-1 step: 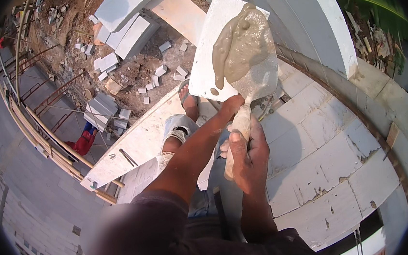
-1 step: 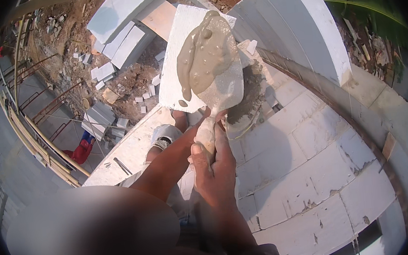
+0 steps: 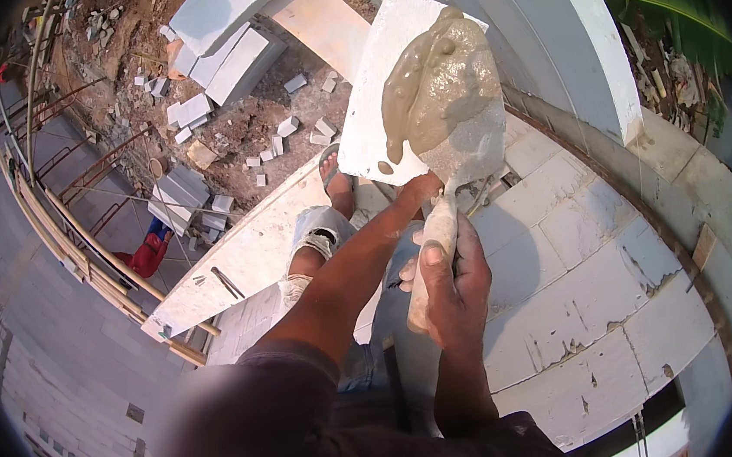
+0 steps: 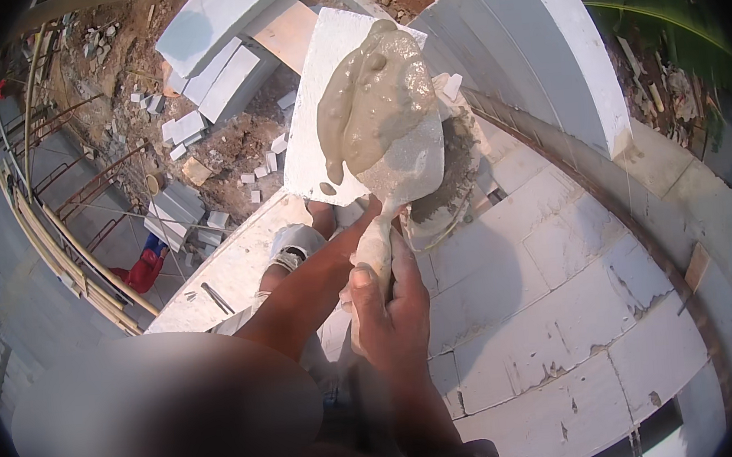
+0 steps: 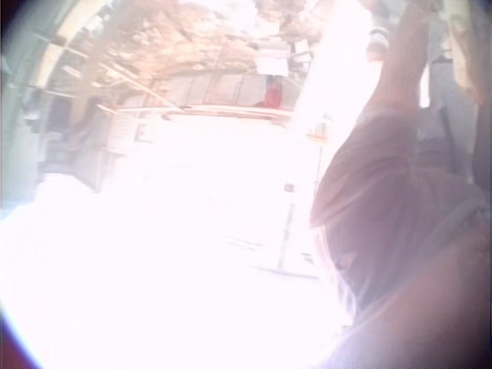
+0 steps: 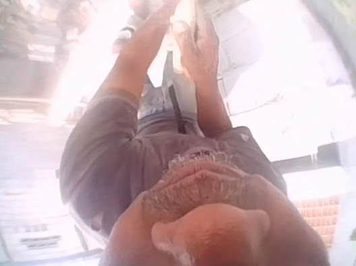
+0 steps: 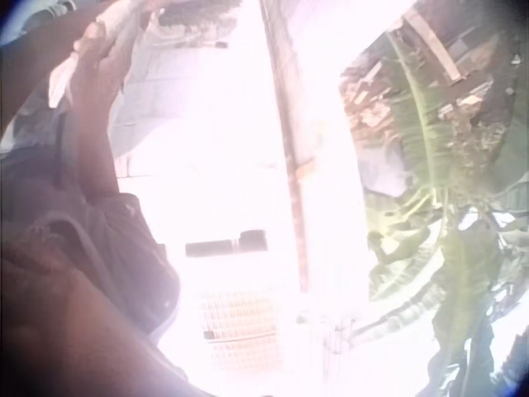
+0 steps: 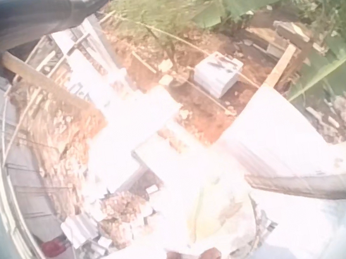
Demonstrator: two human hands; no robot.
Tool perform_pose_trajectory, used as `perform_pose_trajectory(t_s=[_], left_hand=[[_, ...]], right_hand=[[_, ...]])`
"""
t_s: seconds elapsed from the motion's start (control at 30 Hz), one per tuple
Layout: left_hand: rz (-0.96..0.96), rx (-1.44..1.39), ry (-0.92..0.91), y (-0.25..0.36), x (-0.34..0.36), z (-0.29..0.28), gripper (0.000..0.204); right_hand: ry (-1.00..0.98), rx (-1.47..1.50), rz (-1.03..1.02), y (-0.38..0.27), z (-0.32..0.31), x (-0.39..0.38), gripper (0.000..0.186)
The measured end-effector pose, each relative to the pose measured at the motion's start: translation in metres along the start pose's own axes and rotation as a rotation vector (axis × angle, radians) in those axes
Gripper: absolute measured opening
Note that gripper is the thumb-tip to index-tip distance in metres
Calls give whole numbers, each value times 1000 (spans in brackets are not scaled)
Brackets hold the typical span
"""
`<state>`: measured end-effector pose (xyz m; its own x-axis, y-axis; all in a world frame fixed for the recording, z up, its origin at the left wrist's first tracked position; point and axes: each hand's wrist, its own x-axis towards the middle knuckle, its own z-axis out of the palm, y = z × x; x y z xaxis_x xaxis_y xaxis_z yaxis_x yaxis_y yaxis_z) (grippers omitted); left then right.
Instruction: The person applies cement to white rectangular tiles using a trowel and places them onto a curved wall structure. The person uses a hammer to tap the tiles into position and continues the process with additional tiles.
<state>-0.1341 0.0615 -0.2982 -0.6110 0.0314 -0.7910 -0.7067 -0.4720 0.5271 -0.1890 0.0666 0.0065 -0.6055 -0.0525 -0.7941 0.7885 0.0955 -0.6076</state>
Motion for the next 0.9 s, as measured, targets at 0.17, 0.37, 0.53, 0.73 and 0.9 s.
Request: perform_pose_trajectory(t_s=[0.17,0.37,0.53,0.73,0.9], left_hand=[[-4,28,23,-31,53,11,36],[-21,-33,77,-80,81,-7,38],[-50,41,119,-92,66,-36,41],[-39,139,143,-64,60,-58,43],[-14,196,149,-43,67,-66,46]], right_hand=[[-262,199,78,32,-40,19,55],[-415,-452,38,57,-108,15,49],[-317,-614,-85,37,-144,23,48],[-92,-805,-734,29,-145,64,47],[32,-1001,-831,88,-124,143,59]])
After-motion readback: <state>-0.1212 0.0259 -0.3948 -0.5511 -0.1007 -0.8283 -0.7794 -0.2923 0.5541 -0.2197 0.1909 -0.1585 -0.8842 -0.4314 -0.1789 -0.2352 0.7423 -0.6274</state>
